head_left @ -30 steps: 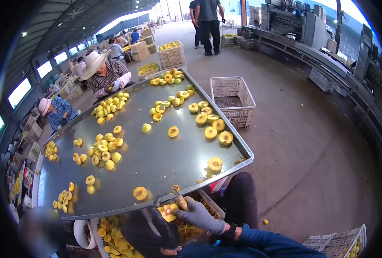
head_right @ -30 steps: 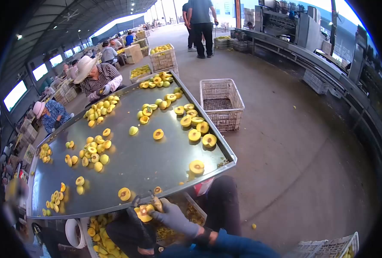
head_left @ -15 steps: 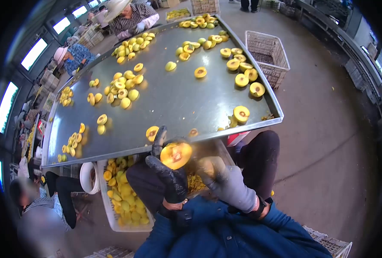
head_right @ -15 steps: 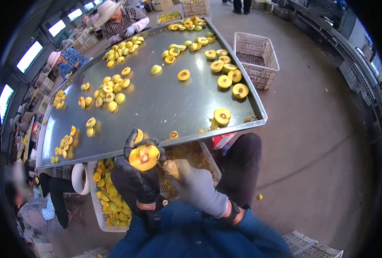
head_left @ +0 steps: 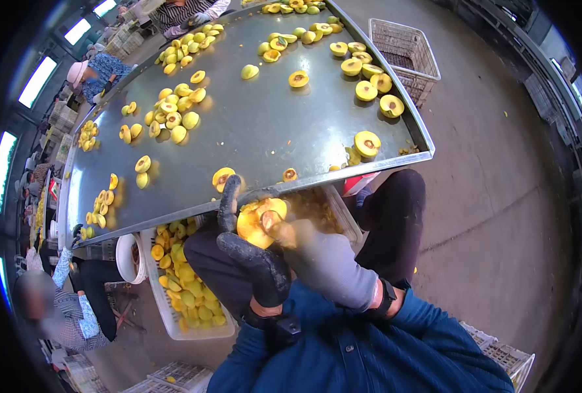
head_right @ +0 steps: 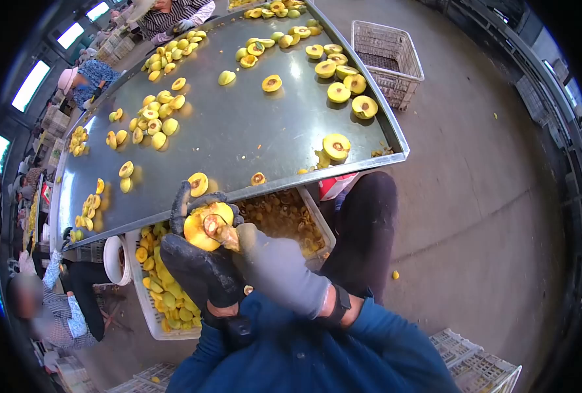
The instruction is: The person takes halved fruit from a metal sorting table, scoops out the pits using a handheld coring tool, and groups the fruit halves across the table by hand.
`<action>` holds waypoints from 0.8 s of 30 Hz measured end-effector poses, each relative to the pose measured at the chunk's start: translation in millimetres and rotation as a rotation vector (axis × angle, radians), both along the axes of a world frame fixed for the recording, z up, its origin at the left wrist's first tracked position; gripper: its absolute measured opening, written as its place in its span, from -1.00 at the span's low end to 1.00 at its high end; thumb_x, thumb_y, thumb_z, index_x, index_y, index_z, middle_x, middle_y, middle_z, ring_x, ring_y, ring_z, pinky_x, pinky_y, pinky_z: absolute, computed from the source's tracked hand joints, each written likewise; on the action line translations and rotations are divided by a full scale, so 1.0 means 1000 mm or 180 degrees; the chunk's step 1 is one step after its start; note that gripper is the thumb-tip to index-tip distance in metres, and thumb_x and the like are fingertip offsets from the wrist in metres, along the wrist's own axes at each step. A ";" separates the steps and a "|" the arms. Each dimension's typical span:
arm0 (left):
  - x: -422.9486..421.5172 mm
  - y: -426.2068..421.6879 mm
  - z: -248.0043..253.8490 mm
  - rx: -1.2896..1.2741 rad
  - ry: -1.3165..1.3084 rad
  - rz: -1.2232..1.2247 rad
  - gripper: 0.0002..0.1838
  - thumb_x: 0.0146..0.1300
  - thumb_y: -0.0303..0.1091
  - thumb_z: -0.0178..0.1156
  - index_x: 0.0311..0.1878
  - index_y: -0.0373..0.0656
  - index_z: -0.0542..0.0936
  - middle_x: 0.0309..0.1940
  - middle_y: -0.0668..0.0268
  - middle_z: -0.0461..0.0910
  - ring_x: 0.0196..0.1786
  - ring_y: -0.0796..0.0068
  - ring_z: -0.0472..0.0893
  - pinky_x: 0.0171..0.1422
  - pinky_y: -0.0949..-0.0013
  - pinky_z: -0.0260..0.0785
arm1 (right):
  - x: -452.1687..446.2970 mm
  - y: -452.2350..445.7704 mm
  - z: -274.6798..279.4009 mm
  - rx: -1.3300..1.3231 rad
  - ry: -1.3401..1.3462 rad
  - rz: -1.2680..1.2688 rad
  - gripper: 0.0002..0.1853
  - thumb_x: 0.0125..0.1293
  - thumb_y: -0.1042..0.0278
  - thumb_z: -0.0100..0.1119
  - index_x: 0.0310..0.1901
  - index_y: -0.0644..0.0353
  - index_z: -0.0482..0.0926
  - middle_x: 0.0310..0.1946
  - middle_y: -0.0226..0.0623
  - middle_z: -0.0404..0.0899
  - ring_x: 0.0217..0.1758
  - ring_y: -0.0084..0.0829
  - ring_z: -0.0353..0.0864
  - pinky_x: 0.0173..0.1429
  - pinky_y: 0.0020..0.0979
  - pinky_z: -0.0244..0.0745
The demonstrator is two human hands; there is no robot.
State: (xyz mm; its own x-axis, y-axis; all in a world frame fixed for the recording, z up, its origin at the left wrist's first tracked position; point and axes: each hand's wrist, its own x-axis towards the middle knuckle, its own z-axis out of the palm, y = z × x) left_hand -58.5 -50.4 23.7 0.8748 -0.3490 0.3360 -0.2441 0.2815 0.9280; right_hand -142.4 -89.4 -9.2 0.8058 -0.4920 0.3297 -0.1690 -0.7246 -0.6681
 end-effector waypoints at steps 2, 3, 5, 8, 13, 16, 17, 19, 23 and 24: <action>0.006 0.003 -0.006 0.0005 -0.0015 -0.0029 -0.10 0.42 0.38 -0.46 0.40 -0.30 0.24 0.38 0.14 0.27 0.40 0.25 0.29 0.48 0.18 0.10 | 0.000 0.000 -0.001 -0.0030 0.0062 0.0055 -0.68 0.21 0.35 0.23 -0.01 0.06 0.43 -0.39 -0.24 0.49 -0.50 -0.19 0.62 -0.52 -0.24 0.44; 0.009 0.006 -0.008 0.0034 -0.0008 -0.0080 -0.10 0.42 0.38 -0.45 0.40 -0.30 0.24 0.39 0.15 0.27 0.39 0.25 0.30 0.48 0.18 0.10 | 0.001 -0.001 0.001 0.0010 -0.0062 0.0056 -0.74 0.21 0.34 0.23 -0.12 0.10 0.38 -0.48 -0.22 0.50 -0.53 -0.17 0.61 -0.53 -0.24 0.43; 0.005 0.010 -0.005 0.0214 0.0115 -0.0125 -0.09 0.41 0.39 -0.43 0.41 -0.31 0.23 0.33 0.13 0.34 0.33 0.26 0.37 0.43 0.19 0.17 | 0.002 -0.001 0.004 0.0187 -0.0197 0.0066 -0.75 0.21 0.32 0.23 -0.22 0.15 0.34 -0.57 -0.18 0.52 -0.55 -0.13 0.60 -0.53 -0.22 0.43; -0.001 0.014 0.006 0.0362 0.0257 -0.0278 -0.07 0.39 0.42 -0.39 0.41 -0.32 0.22 0.20 0.12 0.45 0.19 0.31 0.47 0.32 0.23 0.29 | -0.001 -0.003 0.005 0.0577 -0.0117 0.0097 -0.71 0.20 0.28 0.24 -0.20 0.18 0.34 -0.55 -0.12 0.55 -0.52 -0.07 0.61 -0.51 -0.16 0.44; 0.005 0.013 0.002 0.0837 -0.0505 0.0122 -0.03 0.38 0.45 -0.38 0.34 -0.38 0.33 -0.03 0.13 0.57 -0.08 0.45 0.57 0.06 0.40 0.43 | -0.006 -0.011 0.008 0.1039 0.0196 0.0345 -0.62 0.18 0.23 0.27 -0.12 0.24 0.34 -0.53 -0.01 0.57 -0.44 0.05 0.61 -0.44 -0.04 0.45; 0.003 0.012 0.008 0.0763 -0.0307 0.0087 -0.01 0.36 0.46 -0.39 0.28 -0.42 0.41 -0.20 0.14 0.64 -0.16 0.44 0.60 0.00 0.40 0.46 | -0.005 -0.010 0.002 0.2301 -0.0509 0.0955 -0.68 0.26 0.26 0.23 -0.08 0.26 0.42 -0.52 0.02 0.56 -0.44 -0.02 0.63 -0.34 -0.16 0.50; 0.004 0.013 0.011 0.0862 -0.0256 0.0022 -0.01 0.36 0.46 -0.39 0.28 -0.42 0.41 -0.24 0.14 0.65 -0.17 0.43 0.61 0.00 0.40 0.46 | -0.004 -0.011 0.001 0.2774 -0.0893 0.1208 -0.69 0.27 0.26 0.23 -0.08 0.27 0.44 -0.52 0.02 0.56 -0.44 -0.03 0.63 -0.32 -0.18 0.51; 0.006 0.014 0.008 0.0501 0.0032 -0.0303 -0.01 0.37 0.44 -0.39 0.23 -0.44 0.45 -0.36 0.16 0.65 -0.21 0.40 0.62 0.06 0.35 0.44 | -0.015 -0.029 0.022 0.2948 0.0082 0.1409 -0.72 0.31 0.30 0.18 -0.04 0.28 0.49 -0.47 -0.10 0.60 -0.43 -0.25 0.63 -0.28 -0.26 0.51; 0.017 0.020 0.007 0.0680 -0.0312 -0.0665 0.03 0.33 0.49 -0.39 0.19 -0.46 0.48 -0.40 0.16 0.63 -0.27 0.40 0.61 0.03 0.32 0.43 | -0.018 -0.034 0.017 0.1830 0.0484 0.1442 -0.71 0.29 0.28 0.21 -0.05 0.27 0.49 -0.46 -0.08 0.61 -0.41 -0.24 0.64 -0.29 -0.24 0.50; 0.021 0.020 0.008 0.0725 -0.0342 -0.0721 0.05 0.30 0.52 -0.38 0.18 -0.46 0.48 -0.41 0.17 0.63 -0.29 0.41 0.60 0.00 0.32 0.44 | -0.016 -0.034 0.014 0.1606 0.0485 0.1433 -0.71 0.29 0.27 0.22 -0.06 0.26 0.50 -0.46 -0.05 0.61 -0.41 -0.21 0.65 -0.30 -0.22 0.49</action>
